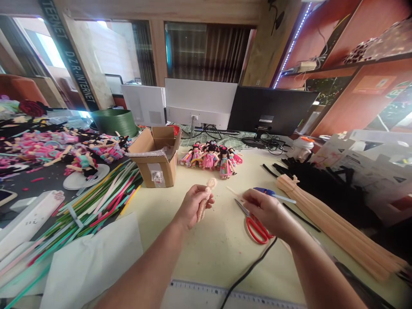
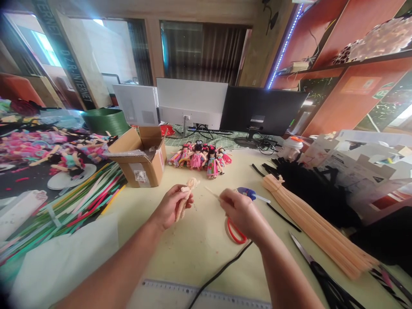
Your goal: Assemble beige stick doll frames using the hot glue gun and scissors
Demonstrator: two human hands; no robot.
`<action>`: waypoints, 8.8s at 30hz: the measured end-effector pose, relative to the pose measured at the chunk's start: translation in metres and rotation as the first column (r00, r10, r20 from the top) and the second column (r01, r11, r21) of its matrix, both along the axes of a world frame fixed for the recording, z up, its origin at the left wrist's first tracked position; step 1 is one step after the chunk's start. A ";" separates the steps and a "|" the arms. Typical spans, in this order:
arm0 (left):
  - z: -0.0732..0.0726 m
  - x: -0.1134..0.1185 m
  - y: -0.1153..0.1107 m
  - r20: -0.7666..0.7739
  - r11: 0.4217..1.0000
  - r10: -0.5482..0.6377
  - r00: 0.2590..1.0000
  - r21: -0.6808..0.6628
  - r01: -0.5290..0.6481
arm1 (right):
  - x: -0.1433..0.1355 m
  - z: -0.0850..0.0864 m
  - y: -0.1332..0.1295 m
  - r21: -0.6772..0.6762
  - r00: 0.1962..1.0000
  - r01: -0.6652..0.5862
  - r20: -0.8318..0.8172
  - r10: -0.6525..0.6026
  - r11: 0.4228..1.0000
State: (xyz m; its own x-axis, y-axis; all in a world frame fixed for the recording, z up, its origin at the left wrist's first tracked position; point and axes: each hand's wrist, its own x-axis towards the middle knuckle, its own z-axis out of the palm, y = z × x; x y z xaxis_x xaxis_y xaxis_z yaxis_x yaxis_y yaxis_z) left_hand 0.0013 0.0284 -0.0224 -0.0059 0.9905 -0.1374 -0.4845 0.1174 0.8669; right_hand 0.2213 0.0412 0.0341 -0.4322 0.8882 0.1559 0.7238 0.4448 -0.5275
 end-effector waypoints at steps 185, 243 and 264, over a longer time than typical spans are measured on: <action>0.014 0.021 -0.019 -0.254 0.989 -0.121 0.960 0.047 0.138 | -0.028 -0.023 -0.019 -0.006 0.950 0.193 -0.249 -0.188 0.981; 0.010 0.035 -0.022 -0.538 0.979 0.191 0.821 0.166 -0.120 | -0.032 -0.035 -0.020 0.083 0.948 0.127 -0.304 -0.096 0.988; 0.010 0.034 -0.022 -0.567 0.976 0.190 0.801 0.198 -0.092 | -0.032 -0.036 -0.019 0.095 0.947 0.123 -0.308 -0.088 0.988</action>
